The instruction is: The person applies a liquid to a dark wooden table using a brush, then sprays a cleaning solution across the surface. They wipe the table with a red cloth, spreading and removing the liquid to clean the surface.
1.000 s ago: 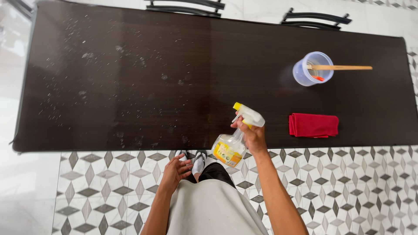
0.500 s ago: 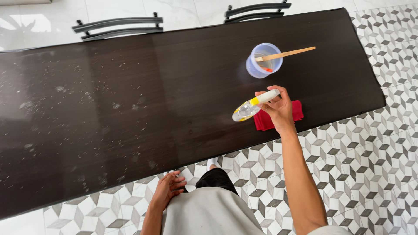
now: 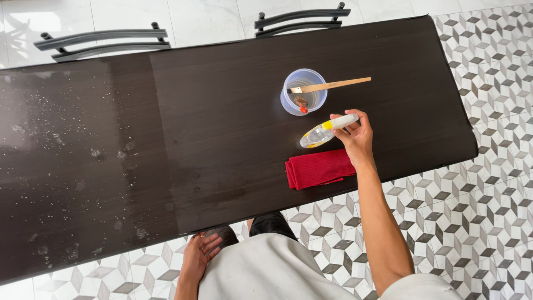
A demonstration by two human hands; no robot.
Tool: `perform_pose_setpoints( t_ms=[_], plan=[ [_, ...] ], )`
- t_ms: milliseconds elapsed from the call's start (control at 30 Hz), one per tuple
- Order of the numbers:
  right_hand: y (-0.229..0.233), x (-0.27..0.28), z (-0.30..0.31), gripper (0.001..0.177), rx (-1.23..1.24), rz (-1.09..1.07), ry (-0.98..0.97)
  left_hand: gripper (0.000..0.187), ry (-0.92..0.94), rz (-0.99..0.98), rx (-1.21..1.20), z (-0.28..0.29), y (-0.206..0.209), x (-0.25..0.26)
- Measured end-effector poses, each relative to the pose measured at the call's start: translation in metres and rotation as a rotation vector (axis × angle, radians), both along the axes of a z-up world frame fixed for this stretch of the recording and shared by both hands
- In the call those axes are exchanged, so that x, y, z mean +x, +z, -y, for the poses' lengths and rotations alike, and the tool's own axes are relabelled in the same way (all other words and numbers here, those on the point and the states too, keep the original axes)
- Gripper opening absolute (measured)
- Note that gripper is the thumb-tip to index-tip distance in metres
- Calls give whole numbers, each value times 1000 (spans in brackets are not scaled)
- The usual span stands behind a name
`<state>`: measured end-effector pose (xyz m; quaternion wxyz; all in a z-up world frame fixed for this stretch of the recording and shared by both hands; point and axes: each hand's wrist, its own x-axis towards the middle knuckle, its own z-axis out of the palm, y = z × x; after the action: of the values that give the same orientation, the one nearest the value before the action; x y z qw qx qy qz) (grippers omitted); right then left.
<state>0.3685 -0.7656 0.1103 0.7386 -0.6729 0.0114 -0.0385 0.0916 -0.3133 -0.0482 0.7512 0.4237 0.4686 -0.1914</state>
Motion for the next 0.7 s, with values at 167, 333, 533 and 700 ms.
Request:
perform_pose_setpoints(
  t_ms=[167, 333, 533, 700],
  plan=[
    [-5, 9, 11, 60, -6, -20, 17, 30, 48, -76, 74, 23, 14, 17],
    [-35, -9, 33, 68, -89, 33, -98, 26, 111, -60, 80, 34, 20, 20],
    [-88, -73, 42, 35, -457, -28, -49, 21, 156, -37, 75, 37, 17, 21],
    [-84, -88, 21, 82, -1233, 1, 381, 15, 193, -33, 67, 39, 10, 24]
  ],
)
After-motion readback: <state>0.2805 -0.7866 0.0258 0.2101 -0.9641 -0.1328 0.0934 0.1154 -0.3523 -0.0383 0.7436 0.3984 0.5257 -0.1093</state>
